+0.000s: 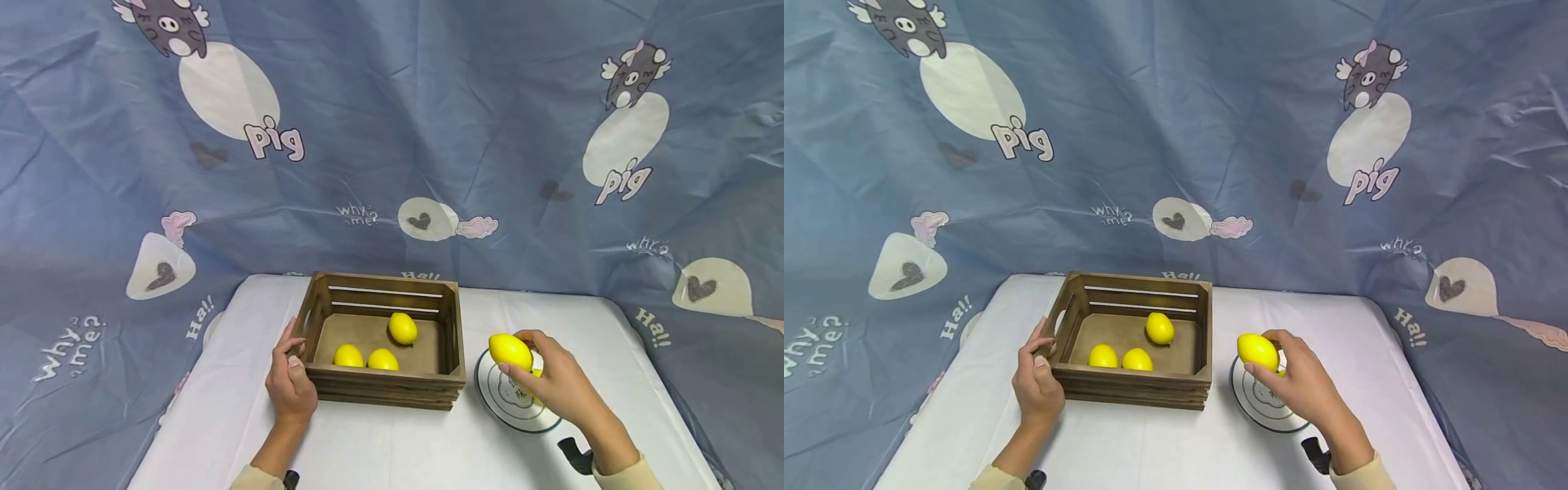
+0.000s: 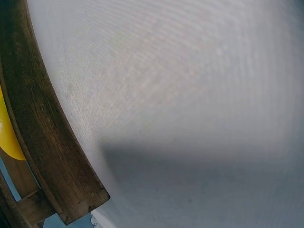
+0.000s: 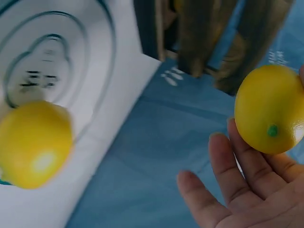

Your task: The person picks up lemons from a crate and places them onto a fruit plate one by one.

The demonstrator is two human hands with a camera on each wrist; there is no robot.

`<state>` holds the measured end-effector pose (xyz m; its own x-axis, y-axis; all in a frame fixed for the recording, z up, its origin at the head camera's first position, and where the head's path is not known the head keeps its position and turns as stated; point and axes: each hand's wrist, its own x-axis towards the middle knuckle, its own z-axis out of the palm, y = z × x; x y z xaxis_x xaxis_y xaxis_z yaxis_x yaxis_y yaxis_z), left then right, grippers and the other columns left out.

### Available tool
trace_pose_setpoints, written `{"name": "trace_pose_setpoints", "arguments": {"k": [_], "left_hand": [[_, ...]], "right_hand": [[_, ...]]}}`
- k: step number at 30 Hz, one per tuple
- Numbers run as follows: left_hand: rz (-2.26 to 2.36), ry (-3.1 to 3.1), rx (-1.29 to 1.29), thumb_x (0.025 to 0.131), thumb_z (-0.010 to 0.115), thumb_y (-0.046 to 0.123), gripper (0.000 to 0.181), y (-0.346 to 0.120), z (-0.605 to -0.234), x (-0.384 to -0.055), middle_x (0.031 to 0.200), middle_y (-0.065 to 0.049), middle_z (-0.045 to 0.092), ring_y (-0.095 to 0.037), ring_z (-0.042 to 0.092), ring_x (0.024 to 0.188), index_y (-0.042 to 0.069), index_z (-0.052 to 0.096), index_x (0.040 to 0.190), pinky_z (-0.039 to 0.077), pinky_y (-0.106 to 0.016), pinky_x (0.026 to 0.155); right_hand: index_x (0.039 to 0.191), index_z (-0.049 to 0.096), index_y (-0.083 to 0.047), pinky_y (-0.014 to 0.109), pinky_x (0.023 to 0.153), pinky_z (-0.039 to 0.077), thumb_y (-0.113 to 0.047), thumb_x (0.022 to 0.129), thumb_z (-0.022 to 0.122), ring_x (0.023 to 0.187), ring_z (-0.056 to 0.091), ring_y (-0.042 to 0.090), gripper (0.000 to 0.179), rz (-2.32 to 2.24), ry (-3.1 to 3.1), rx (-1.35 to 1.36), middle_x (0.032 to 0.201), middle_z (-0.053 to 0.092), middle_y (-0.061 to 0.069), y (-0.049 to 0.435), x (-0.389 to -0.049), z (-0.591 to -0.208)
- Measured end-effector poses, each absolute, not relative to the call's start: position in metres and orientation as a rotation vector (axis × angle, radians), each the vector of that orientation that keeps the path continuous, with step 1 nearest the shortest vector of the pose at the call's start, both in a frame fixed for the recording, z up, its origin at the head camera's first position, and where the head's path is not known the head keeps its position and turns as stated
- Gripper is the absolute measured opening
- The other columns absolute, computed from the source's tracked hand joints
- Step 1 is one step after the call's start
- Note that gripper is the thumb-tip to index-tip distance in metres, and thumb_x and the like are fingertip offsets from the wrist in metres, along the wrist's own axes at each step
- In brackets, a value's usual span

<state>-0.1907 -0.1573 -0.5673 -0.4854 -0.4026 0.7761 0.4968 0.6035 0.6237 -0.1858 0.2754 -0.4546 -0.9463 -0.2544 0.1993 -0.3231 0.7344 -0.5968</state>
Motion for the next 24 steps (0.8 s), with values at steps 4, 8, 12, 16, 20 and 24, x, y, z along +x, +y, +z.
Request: {"name": "trace_pose_setpoints", "arguments": {"k": [4,8,12,16,20,24], "left_hand": [[-1.069,-1.779,-0.078,0.095,0.031,0.001,0.035,-0.157,-0.568,-0.191,0.142,-0.021,0.063,-0.03,0.067,0.117,-0.011,0.061,0.109,0.048,-0.014,0.096],[-1.071,-1.782,-0.083,0.096,0.031,0.002,0.035,-0.157,-0.568,-0.191,0.142,-0.021,0.063,-0.03,0.067,0.116,-0.011,0.061,0.109,0.048,-0.014,0.096],[-1.082,-1.791,-0.089,0.097,0.032,0.003,0.035,-0.157,-0.568,-0.191,0.144,-0.02,0.062,-0.032,0.066,0.12,-0.011,0.061,0.11,0.048,-0.015,0.097],[-1.088,-1.792,-0.089,0.097,0.032,0.002,0.034,-0.156,-0.565,-0.191,0.144,-0.02,0.062,-0.036,0.064,0.124,-0.012,0.06,0.109,0.048,-0.015,0.098],[-1.086,-1.776,-0.085,0.095,0.032,0.0,0.034,-0.154,-0.561,-0.189,0.141,-0.023,0.063,-0.037,0.064,0.123,-0.014,0.059,0.108,0.048,-0.015,0.098],[-1.085,-1.772,-0.081,0.094,0.031,-0.001,0.033,-0.154,-0.559,-0.188,0.14,-0.024,0.063,-0.037,0.065,0.121,-0.015,0.059,0.107,0.048,-0.015,0.097]], "right_hand": [[0.131,0.062,-0.006,0.058,0.09,0.051,-0.038,0.089,0.082,0.113,0.062,0.034,0.057,0.906,-2.847,0.423,0.123,0.067,0.013,0.279,-0.18,-0.47],[0.13,0.064,-0.003,0.052,0.086,0.052,-0.034,0.086,0.085,0.11,0.06,0.032,0.057,0.827,-2.856,0.411,0.122,0.067,0.012,0.281,-0.176,-0.484],[0.124,0.067,-0.004,0.043,0.077,0.049,-0.03,0.083,0.087,0.101,0.055,0.024,0.053,0.721,-2.851,0.394,0.117,0.067,0.007,0.284,-0.172,-0.498],[0.121,0.068,-0.002,0.045,0.077,0.049,-0.031,0.082,0.087,0.103,0.055,0.027,0.053,0.596,-2.842,0.382,0.115,0.065,0.008,0.285,-0.167,-0.513],[0.119,0.069,0.0,0.047,0.082,0.05,-0.031,0.08,0.088,0.104,0.056,0.031,0.054,0.508,-2.809,0.396,0.114,0.064,0.012,0.284,-0.166,-0.525],[0.115,0.069,0.002,0.049,0.086,0.051,-0.029,0.077,0.09,0.105,0.058,0.034,0.053,0.482,-2.752,0.409,0.113,0.064,0.015,0.283,-0.166,-0.533]]}}
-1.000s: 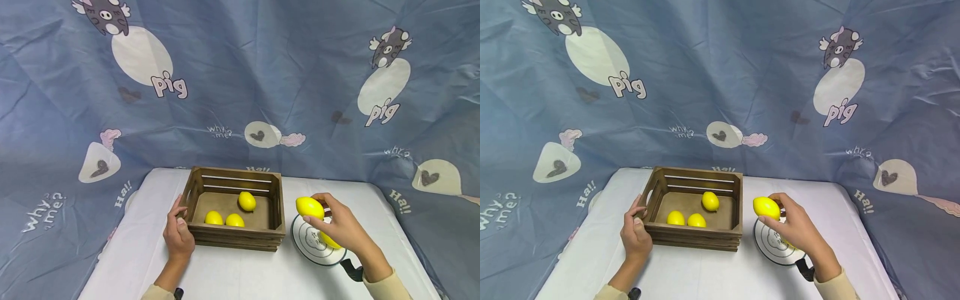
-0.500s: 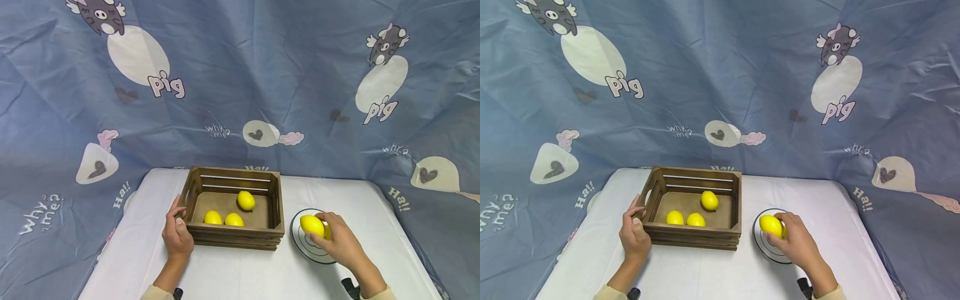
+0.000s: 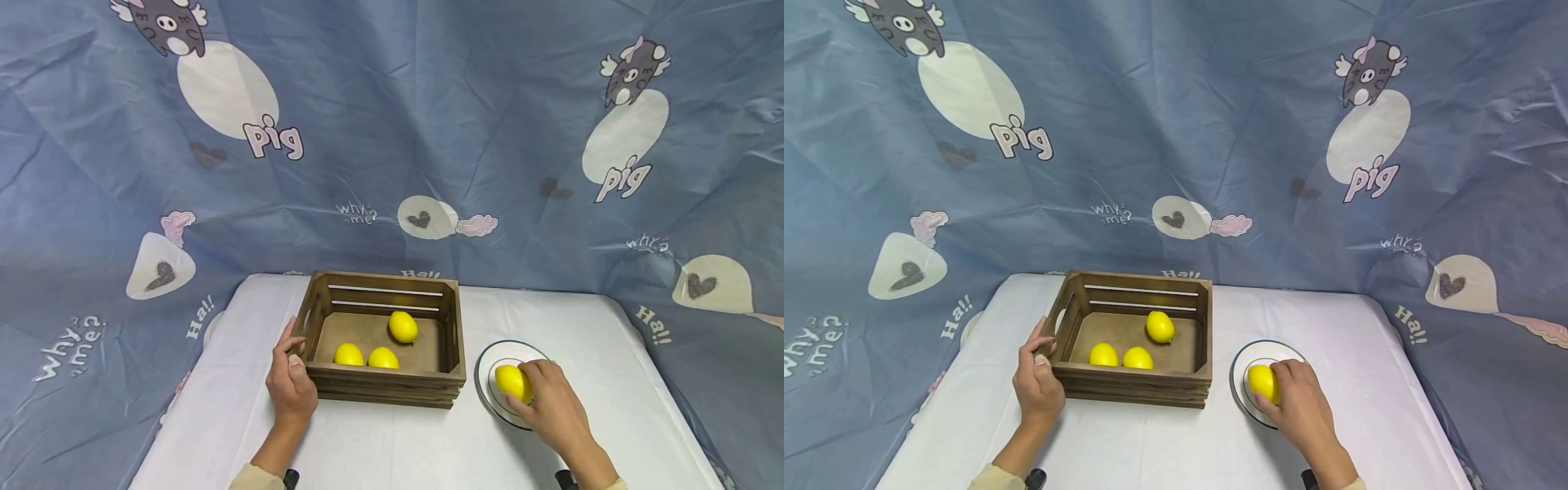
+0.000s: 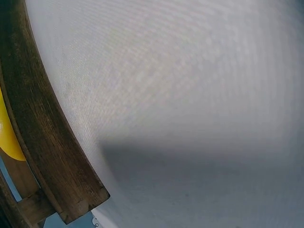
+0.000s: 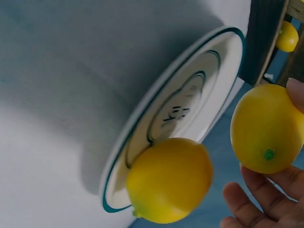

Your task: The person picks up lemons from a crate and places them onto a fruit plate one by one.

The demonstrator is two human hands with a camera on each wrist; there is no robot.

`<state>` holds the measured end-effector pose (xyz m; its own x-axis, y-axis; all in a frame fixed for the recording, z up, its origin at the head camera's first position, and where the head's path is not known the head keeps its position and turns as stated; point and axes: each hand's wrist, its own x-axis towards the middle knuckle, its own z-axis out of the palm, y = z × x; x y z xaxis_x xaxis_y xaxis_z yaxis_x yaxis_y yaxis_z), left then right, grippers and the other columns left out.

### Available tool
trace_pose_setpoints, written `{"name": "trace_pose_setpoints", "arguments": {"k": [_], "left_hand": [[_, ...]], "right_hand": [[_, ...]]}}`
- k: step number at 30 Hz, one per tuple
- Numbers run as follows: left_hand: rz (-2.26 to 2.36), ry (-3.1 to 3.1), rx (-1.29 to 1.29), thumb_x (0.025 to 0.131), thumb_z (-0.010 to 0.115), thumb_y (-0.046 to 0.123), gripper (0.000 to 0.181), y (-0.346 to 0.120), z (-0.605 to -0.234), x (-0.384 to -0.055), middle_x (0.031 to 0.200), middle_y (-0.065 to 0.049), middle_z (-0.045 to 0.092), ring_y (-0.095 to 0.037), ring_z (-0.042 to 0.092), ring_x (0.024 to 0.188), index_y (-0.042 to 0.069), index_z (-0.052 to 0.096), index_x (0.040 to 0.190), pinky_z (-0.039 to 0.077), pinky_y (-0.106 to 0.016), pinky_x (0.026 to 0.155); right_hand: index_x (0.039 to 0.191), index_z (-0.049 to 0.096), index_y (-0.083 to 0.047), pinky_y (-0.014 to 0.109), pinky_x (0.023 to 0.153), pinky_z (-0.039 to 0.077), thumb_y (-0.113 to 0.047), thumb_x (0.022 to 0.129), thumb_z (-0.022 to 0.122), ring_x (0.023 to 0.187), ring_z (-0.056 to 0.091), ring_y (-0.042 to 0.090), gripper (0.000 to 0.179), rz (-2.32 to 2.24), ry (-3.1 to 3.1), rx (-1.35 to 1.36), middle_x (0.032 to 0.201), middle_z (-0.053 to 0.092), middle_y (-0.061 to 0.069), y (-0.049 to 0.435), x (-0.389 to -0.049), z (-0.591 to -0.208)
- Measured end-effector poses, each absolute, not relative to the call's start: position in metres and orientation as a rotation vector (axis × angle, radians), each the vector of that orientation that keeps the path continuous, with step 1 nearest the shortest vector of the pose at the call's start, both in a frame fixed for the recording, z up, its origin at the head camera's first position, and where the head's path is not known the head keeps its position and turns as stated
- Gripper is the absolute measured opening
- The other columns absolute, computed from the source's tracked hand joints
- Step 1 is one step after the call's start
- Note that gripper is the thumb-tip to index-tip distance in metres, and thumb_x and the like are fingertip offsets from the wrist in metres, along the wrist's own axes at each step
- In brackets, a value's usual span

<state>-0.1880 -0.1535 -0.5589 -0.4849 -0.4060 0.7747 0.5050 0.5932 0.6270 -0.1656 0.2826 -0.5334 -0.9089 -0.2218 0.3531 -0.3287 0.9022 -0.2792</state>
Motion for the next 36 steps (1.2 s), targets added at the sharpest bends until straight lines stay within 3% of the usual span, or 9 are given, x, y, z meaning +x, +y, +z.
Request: {"name": "trace_pose_setpoints", "arguments": {"k": [10,18,20,25,36], "left_hand": [[-1.07,-1.787,-0.08,0.095,0.032,0.003,0.035,-0.158,-0.569,-0.191,0.143,-0.018,0.063,-0.033,0.066,0.12,-0.011,0.061,0.109,0.048,-0.015,0.097],[-1.068,-1.802,-0.084,0.095,0.032,0.005,0.036,-0.16,-0.569,-0.19,0.145,-0.016,0.062,-0.033,0.069,0.096,-0.01,0.061,0.11,0.048,-0.014,0.097],[-1.07,-1.804,-0.086,0.096,0.032,0.005,0.036,-0.16,-0.569,-0.19,0.146,-0.015,0.062,-0.034,0.069,0.097,-0.01,0.061,0.11,0.048,-0.014,0.097],[-1.07,-1.793,-0.081,0.097,0.032,0.004,0.035,-0.16,-0.57,-0.191,0.144,-0.017,0.062,-0.033,0.066,0.117,-0.01,0.061,0.11,0.048,-0.014,0.097],[-1.063,-1.783,-0.084,0.096,0.032,0.003,0.034,-0.158,-0.568,-0.191,0.143,-0.02,0.063,-0.034,0.066,0.119,-0.012,0.06,0.108,0.048,-0.014,0.097]], "right_hand": [[0.112,0.068,0.006,0.055,0.106,0.041,-0.027,0.073,0.091,0.119,0.056,0.043,0.056,0.486,-2.689,0.428,0.121,0.064,0.023,0.287,-0.166,-0.553],[0.113,0.068,0.007,0.059,0.11,0.038,-0.029,0.074,0.09,0.12,0.055,0.044,0.057,0.463,-2.692,0.428,0.122,0.065,0.023,0.287,-0.168,-0.563],[0.112,0.068,0.006,0.06,0.11,0.039,-0.029,0.074,0.091,0.12,0.056,0.044,0.057,0.458,-2.679,0.435,0.121,0.065,0.022,0.287,-0.169,-0.565],[0.111,0.068,0.006,0.062,0.11,0.037,-0.03,0.074,0.09,0.12,0.055,0.044,0.057,0.443,-2.666,0.451,0.119,0.065,0.022,0.286,-0.172,-0.568],[0.112,0.068,0.006,0.066,0.111,0.035,-0.032,0.075,0.089,0.124,0.054,0.045,0.057,0.427,-2.707,0.418,0.123,0.065,0.024,0.286,-0.173,-0.57]]}}
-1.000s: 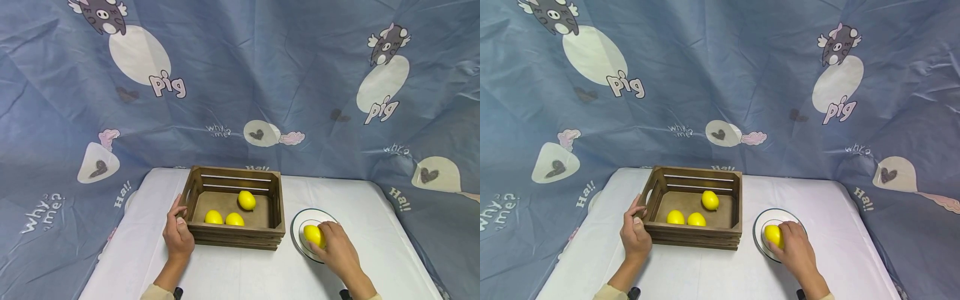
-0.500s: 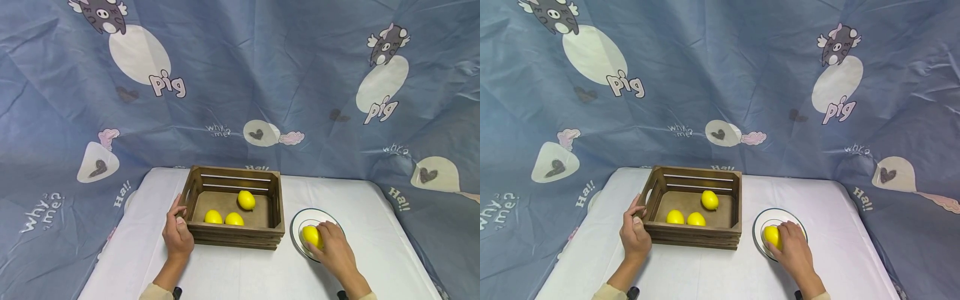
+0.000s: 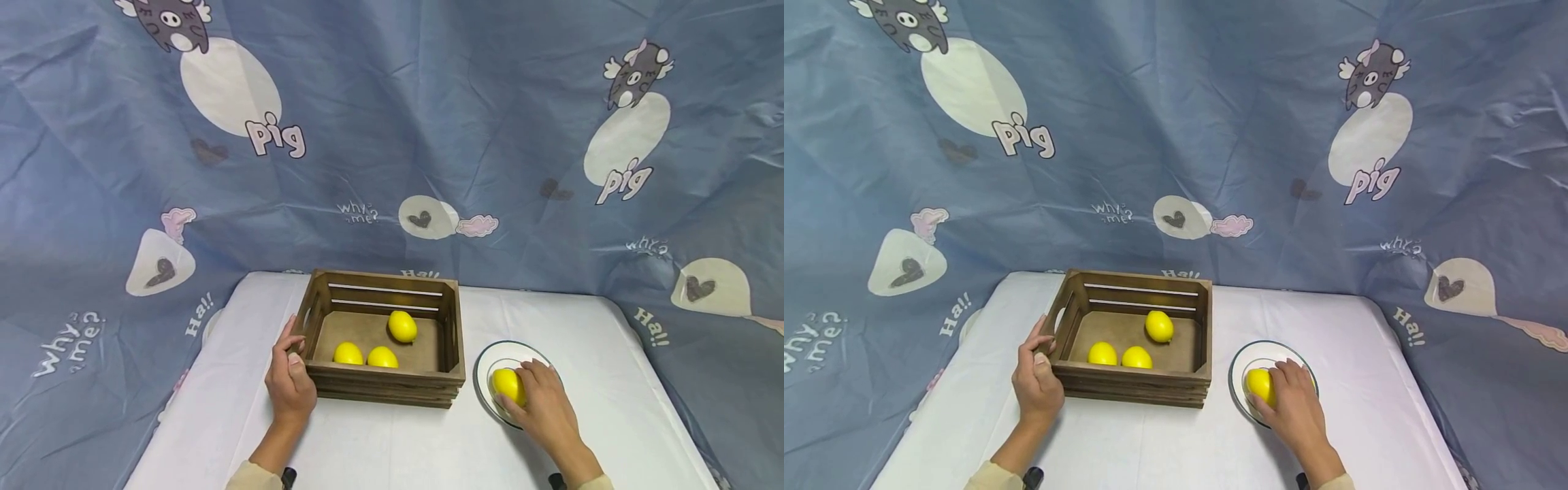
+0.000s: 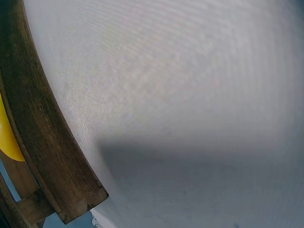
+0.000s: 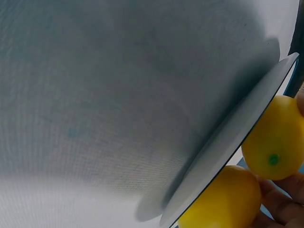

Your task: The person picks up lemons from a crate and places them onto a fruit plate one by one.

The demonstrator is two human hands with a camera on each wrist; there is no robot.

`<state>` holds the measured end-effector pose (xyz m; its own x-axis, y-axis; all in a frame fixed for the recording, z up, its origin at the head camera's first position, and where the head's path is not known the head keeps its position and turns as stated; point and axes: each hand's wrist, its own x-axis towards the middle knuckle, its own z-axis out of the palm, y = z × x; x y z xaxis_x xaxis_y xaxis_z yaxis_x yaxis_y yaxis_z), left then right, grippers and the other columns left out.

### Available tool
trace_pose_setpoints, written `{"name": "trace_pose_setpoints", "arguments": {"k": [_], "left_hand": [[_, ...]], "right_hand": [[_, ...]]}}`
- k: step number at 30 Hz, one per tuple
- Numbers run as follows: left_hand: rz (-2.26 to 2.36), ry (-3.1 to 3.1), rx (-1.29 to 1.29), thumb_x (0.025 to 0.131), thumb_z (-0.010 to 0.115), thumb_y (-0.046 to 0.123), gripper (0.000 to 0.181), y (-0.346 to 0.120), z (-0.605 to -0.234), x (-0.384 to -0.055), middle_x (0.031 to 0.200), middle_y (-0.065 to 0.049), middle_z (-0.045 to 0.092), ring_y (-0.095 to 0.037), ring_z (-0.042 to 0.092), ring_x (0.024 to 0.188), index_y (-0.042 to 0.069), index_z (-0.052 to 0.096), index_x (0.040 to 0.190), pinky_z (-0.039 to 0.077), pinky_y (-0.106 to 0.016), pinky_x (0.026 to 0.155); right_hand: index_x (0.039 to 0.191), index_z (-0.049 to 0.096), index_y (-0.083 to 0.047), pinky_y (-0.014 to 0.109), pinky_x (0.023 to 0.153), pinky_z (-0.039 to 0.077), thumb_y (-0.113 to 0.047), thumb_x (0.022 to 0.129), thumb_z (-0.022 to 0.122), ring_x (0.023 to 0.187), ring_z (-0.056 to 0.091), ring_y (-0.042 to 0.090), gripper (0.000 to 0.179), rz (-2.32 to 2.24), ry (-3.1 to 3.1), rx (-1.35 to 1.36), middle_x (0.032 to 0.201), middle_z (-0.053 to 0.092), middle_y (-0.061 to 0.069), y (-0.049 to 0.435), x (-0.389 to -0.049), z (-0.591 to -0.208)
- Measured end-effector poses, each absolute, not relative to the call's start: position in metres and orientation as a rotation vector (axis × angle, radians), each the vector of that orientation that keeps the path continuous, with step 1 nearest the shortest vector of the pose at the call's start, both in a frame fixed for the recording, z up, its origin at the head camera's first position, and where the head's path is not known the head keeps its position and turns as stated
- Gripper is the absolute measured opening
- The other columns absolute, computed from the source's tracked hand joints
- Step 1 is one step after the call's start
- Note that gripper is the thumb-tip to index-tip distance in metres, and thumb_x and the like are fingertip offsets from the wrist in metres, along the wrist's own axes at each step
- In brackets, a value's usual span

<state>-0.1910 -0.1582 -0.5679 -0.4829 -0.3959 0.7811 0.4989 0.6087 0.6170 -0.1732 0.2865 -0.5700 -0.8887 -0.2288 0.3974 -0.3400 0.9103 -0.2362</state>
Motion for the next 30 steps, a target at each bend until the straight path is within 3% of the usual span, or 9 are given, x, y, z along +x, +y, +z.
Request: {"name": "trace_pose_setpoints", "arguments": {"k": [6,30], "left_hand": [[-1.053,-1.801,-0.085,0.096,0.032,0.006,0.035,-0.1604,-0.5703,-0.1922,0.145,-0.015,0.062,-0.029,0.066,0.121,-0.009,0.061,0.109,0.047,-0.014,0.098],[-1.051,-1.789,-0.095,0.098,0.034,0.006,0.034,-0.1594,-0.5693,-0.191,0.143,-0.018,0.063,-0.032,0.065,0.123,-0.01,0.061,0.11,0.048,-0.015,0.098]], "right_hand": [[0.114,0.067,0.007,0.066,0.112,0.033,-0.029,0.077,0.087,0.126,0.052,0.047,0.056,0.418,-2.728,0.39,0.126,0.064,0.027,0.2854,-0.1719,-0.5704],[0.125,0.064,0.005,0.068,0.116,0.025,-0.032,0.08,0.084,0.131,0.048,0.047,0.061,0.465,-2.705,0.386,0.131,0.062,0.026,0.2835,-0.1719,-0.5708]]}}
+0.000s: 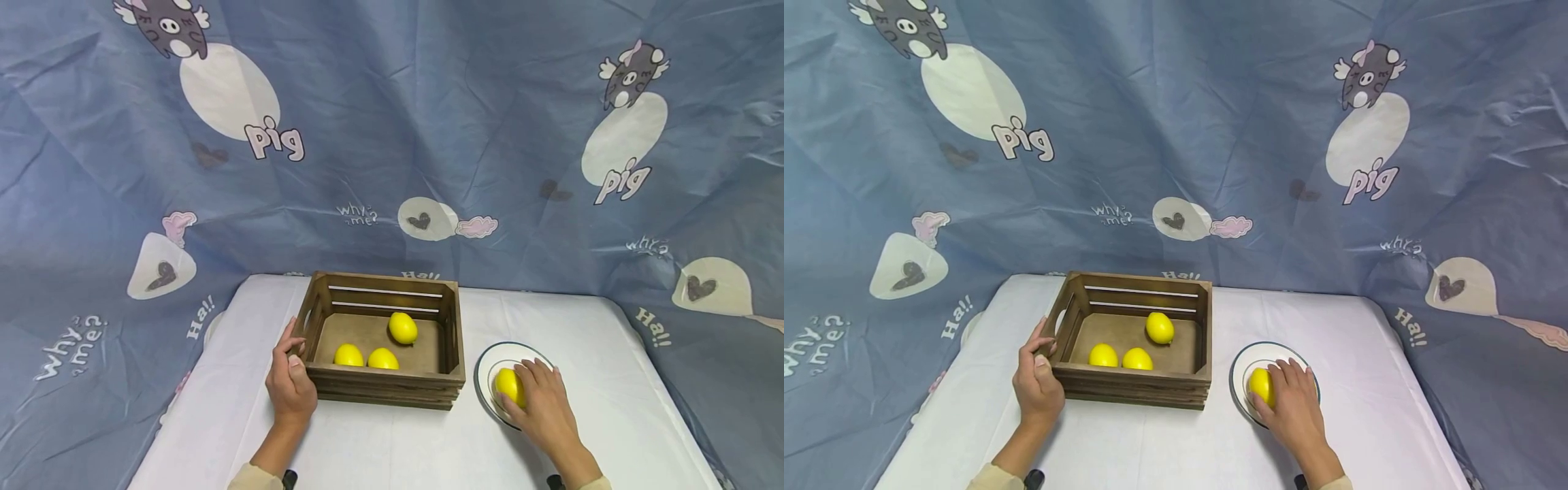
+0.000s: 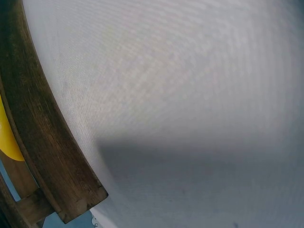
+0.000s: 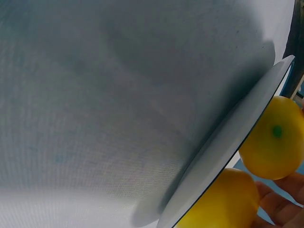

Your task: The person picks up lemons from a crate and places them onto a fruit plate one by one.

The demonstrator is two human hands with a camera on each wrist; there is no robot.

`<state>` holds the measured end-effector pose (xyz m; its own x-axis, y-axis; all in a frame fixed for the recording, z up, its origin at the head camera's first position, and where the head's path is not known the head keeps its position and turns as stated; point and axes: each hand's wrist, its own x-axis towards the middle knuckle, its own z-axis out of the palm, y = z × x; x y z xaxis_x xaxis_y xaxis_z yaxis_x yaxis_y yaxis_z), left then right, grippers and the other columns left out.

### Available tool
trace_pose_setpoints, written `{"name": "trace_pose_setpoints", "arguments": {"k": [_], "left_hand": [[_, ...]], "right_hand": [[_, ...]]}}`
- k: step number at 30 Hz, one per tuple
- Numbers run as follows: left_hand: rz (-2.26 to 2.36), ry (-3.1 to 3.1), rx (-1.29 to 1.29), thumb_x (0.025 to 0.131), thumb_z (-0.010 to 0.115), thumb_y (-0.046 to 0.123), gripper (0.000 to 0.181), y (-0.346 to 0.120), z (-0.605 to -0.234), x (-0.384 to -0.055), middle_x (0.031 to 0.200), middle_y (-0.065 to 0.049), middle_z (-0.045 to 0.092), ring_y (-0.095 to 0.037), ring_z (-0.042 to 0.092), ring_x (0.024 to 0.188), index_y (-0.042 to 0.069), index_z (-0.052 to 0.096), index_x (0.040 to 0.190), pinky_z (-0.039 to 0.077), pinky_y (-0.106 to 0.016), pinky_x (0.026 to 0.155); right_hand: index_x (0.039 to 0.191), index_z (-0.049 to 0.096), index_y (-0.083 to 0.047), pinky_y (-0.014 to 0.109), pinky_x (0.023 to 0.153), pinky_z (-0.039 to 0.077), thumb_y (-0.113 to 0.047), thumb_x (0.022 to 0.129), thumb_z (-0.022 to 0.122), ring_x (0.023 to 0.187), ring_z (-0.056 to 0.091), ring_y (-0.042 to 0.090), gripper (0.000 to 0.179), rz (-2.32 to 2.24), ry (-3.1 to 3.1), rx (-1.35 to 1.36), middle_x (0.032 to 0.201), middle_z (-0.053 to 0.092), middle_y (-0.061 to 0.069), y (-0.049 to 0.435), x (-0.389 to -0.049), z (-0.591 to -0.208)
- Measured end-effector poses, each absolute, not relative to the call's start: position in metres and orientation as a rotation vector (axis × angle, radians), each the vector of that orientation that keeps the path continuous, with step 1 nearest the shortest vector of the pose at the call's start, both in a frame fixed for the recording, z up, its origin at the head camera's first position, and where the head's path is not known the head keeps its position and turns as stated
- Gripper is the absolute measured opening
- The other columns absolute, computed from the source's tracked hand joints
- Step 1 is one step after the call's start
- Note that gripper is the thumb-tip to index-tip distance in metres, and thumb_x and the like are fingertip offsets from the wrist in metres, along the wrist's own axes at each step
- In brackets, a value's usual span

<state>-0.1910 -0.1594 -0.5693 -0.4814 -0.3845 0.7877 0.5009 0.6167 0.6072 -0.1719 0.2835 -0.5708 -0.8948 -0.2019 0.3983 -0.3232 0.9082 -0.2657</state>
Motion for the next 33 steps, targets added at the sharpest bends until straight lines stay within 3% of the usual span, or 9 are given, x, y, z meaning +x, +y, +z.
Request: {"name": "trace_pose_setpoints", "arguments": {"k": [15,24,33], "left_hand": [[-1.051,-1.801,-0.088,0.097,0.033,0.005,0.034,-0.16,-0.57,-0.191,0.144,-0.017,0.062,-0.032,0.064,0.126,-0.009,0.061,0.11,0.048,-0.015,0.098],[-1.049,-1.806,-0.089,0.097,0.032,0.005,0.034,-0.16,-0.569,-0.19,0.145,-0.017,0.062,-0.032,0.064,0.125,-0.009,0.061,0.111,0.048,-0.015,0.098],[-1.046,-1.806,-0.087,0.096,0.033,0.006,0.035,-0.16,-0.568,-0.19,0.145,-0.016,0.062,-0.029,0.065,0.124,-0.009,0.061,0.111,0.048,-0.015,0.098]], "right_hand": [[0.125,0.064,0.004,0.071,0.113,0.028,-0.035,0.076,0.089,0.13,0.049,0.048,0.068,0.465,-2.679,0.422,0.131,0.062,0.026,0.281,-0.172,-0.565],[0.128,0.063,0.006,0.066,0.114,0.03,-0.035,0.074,0.09,0.131,0.049,0.047,0.073,0.463,-2.663,0.483,0.133,0.061,0.026,0.277,-0.174,-0.551],[0.128,0.062,0.005,0.069,0.11,0.033,-0.034,0.076,0.089,0.13,0.05,0.048,0.071,0.473,-2.616,0.527,0.131,0.061,0.026,0.272,-0.176,-0.526]]}}
